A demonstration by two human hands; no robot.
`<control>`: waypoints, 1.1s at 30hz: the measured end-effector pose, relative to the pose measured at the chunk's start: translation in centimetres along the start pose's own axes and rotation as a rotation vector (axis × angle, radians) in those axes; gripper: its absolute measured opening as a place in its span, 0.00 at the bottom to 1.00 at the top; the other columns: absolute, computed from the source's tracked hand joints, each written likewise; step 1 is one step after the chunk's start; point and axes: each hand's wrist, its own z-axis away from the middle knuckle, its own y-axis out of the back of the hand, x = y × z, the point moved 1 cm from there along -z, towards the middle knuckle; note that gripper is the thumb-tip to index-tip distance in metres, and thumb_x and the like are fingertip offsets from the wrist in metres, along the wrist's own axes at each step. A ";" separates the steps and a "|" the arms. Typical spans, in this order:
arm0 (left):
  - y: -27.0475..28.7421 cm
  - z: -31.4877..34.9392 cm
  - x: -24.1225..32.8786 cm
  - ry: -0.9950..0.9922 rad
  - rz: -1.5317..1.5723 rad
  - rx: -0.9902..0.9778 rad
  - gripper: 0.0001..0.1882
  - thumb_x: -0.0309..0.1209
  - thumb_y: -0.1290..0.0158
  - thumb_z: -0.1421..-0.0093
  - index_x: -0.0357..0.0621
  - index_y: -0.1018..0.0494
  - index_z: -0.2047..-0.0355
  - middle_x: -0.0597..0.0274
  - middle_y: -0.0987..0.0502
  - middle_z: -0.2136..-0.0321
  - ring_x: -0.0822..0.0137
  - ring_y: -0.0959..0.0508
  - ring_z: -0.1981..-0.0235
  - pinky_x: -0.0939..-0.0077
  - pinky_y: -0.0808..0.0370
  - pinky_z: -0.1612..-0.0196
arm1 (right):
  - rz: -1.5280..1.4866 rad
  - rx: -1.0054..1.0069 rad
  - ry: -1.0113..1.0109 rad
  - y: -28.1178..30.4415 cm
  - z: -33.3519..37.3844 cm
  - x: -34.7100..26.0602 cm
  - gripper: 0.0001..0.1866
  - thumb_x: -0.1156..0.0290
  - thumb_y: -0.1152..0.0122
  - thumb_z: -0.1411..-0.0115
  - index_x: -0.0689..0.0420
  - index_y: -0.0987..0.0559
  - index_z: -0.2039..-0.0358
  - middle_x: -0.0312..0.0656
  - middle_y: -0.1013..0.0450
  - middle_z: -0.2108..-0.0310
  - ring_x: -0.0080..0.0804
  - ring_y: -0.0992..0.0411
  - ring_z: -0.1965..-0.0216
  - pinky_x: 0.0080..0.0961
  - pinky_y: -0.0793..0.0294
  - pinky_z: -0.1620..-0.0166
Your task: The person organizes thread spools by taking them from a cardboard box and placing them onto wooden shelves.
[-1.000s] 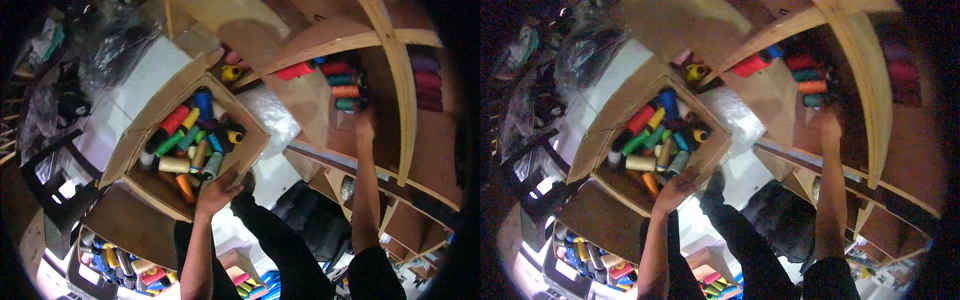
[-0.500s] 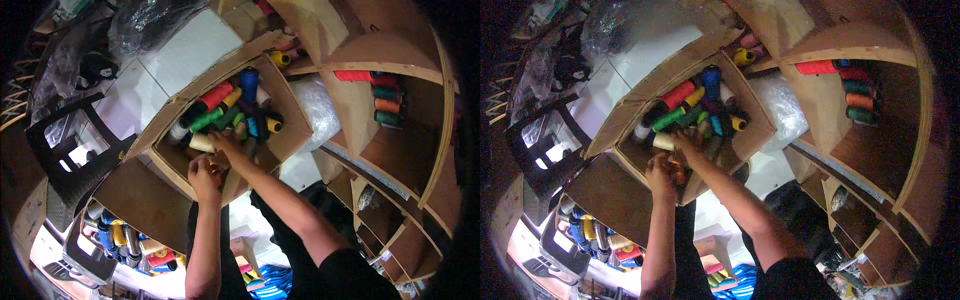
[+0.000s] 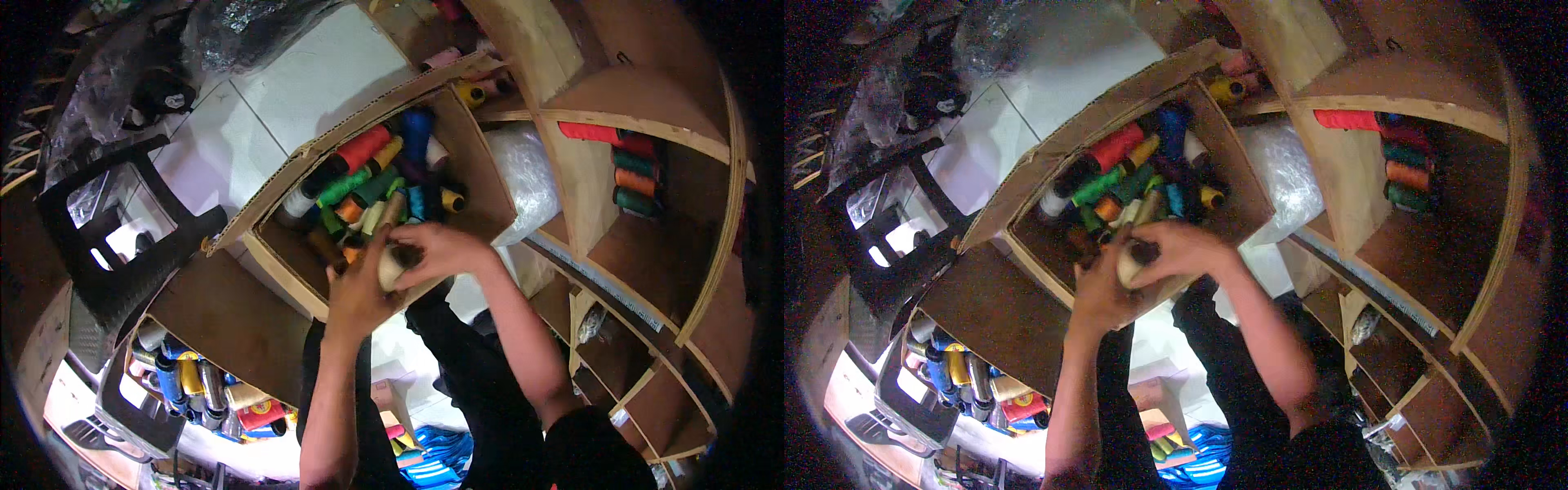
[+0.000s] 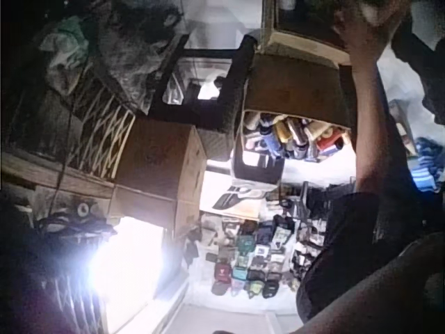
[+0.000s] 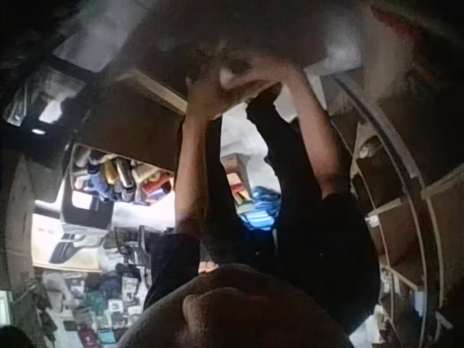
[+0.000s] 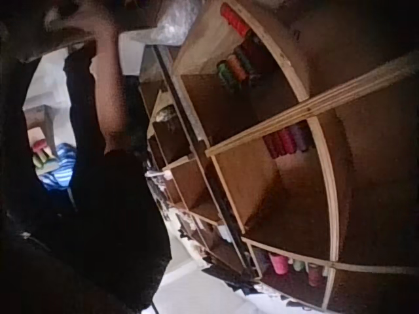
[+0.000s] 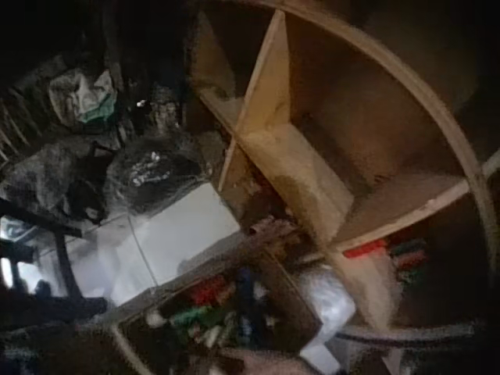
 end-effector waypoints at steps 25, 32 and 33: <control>0.4 -0.9 -4.7 0.440 1.607 0.208 0.26 0.42 0.51 0.44 0.39 0.37 0.50 0.55 0.29 0.58 0.60 0.28 0.56 0.65 0.32 0.51 | 0.995 -0.216 0.332 -4.9 -5.6 13.7 0.44 0.51 0.32 0.64 0.43 0.37 0.43 0.43 0.38 0.47 0.44 0.37 0.47 0.44 0.37 0.49; 0.9 -0.9 -4.1 0.430 1.638 0.181 0.27 0.43 0.51 0.44 0.40 0.38 0.49 0.55 0.30 0.56 0.60 0.28 0.56 0.65 0.31 0.52 | 0.891 -0.289 0.466 -5.4 -7.8 9.9 0.41 0.54 0.31 0.65 0.43 0.34 0.47 0.45 0.38 0.47 0.45 0.35 0.50 0.41 0.34 0.51; 0.9 -1.0 -4.2 0.428 1.598 0.210 0.27 0.43 0.51 0.44 0.40 0.38 0.49 0.55 0.30 0.56 0.61 0.28 0.56 0.65 0.31 0.52 | 0.841 -0.287 0.457 -5.0 -7.5 9.1 0.41 0.54 0.30 0.65 0.43 0.33 0.47 0.45 0.38 0.48 0.45 0.34 0.51 0.40 0.34 0.51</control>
